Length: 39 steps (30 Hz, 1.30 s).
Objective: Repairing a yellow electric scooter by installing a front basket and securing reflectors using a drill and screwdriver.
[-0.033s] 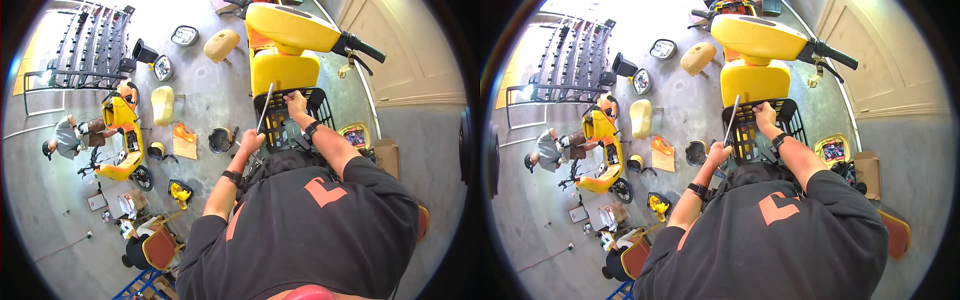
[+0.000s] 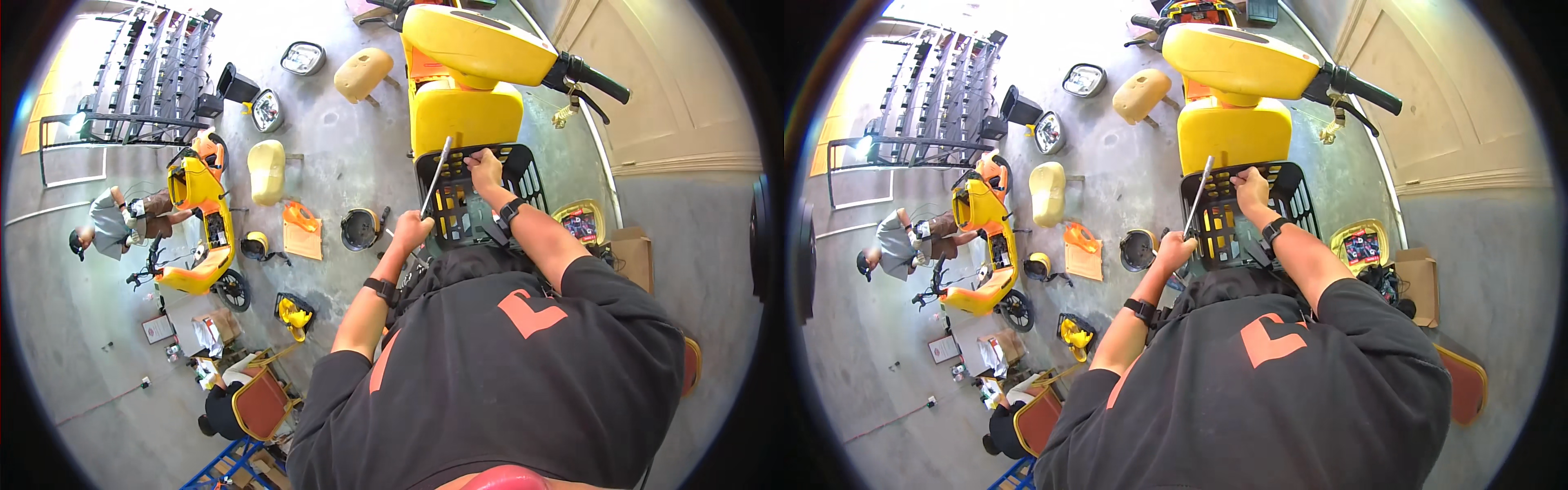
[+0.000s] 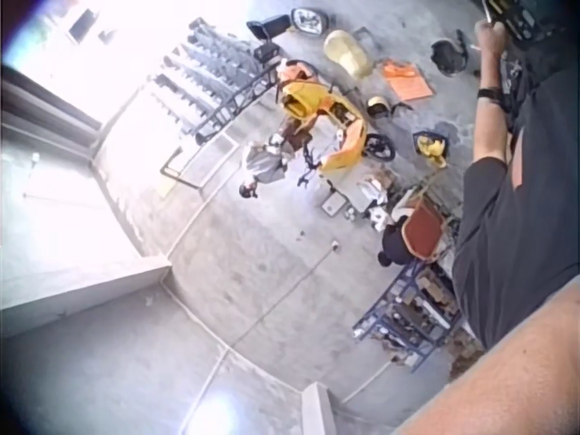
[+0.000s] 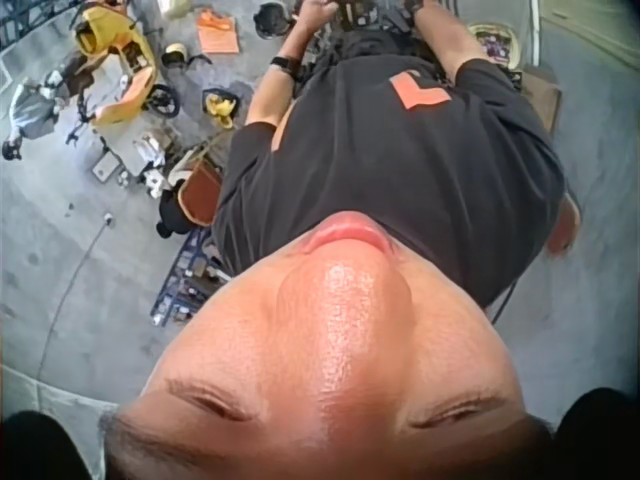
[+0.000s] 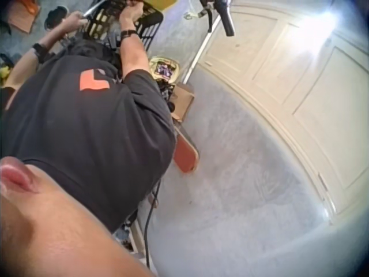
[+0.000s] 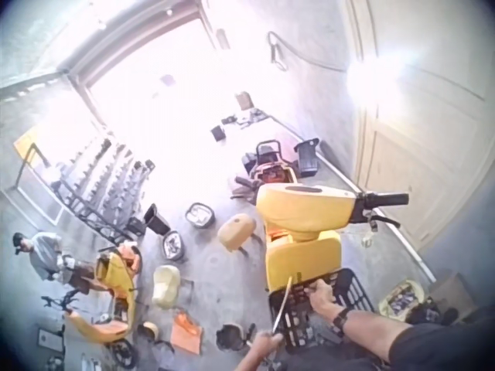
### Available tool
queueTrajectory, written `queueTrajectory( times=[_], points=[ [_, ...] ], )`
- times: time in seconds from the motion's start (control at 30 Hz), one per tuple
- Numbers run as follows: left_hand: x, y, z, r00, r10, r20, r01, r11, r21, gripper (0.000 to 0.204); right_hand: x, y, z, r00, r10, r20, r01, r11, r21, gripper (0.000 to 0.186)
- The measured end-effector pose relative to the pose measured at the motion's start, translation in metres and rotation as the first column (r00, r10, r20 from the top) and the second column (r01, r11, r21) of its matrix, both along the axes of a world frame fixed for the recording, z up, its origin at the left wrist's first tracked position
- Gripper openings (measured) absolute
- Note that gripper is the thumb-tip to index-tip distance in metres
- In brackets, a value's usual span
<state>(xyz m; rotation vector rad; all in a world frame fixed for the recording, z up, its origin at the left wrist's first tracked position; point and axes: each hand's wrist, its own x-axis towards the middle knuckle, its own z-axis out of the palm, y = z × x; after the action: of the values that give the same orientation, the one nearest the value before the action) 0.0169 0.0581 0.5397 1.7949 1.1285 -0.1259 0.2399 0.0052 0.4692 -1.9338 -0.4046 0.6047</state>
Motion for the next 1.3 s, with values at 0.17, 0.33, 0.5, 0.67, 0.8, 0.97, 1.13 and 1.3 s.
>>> queueTrajectory(
  times=[0.17,0.33,0.5,0.67,0.8,0.97,1.13,1.3],
  points=[
    [0.003,-0.008,-0.005,0.998,-0.059,0.029,0.054,0.989,0.139,0.03,0.0,-0.006,0.015,0.991,-0.076,-0.11,0.065,0.993,-0.1,0.025],
    [-0.004,-0.015,-0.012,0.996,-0.084,0.02,0.078,0.974,0.213,0.034,0.004,-0.003,0.018,0.958,-0.042,-0.283,0.015,0.995,-0.1,0.024],
    [-0.009,-0.023,-0.013,1.0,0.014,0.026,-0.019,0.978,0.21,0.031,-0.008,-0.011,0.005,0.967,-0.055,-0.25,0.046,0.998,-0.041,0.021],
    [-0.023,-0.036,-0.031,0.983,0.185,0.017,-0.186,0.977,0.102,0.029,-0.02,-0.017,0.005,0.974,-0.045,-0.224,0.036,0.998,-0.044,0.018],
    [-0.026,-0.042,-0.04,0.977,0.206,0.055,-0.21,0.973,0.091,0.026,-0.021,-0.015,0.012,0.978,-0.046,-0.203,0.033,0.997,-0.07,0.02],
    [-0.022,-0.035,-0.038,0.963,0.264,0.049,-0.265,0.964,0.0,0.023,-0.02,-0.009,0.013,0.967,-0.096,-0.237,0.076,0.993,-0.093,0.024],
    [-0.017,-0.026,-0.028,0.96,0.265,0.086,-0.263,0.964,-0.036,0.025,-0.017,-0.004,0.02,0.98,-0.079,-0.183,0.064,0.994,-0.085,0.024],
    [-0.01,-0.013,-0.015,0.986,0.165,0.029,-0.167,0.982,0.092,0.031,-0.015,0.003,0.009,0.998,-0.045,-0.037,0.042,0.995,-0.092,0.025]
  ],
)
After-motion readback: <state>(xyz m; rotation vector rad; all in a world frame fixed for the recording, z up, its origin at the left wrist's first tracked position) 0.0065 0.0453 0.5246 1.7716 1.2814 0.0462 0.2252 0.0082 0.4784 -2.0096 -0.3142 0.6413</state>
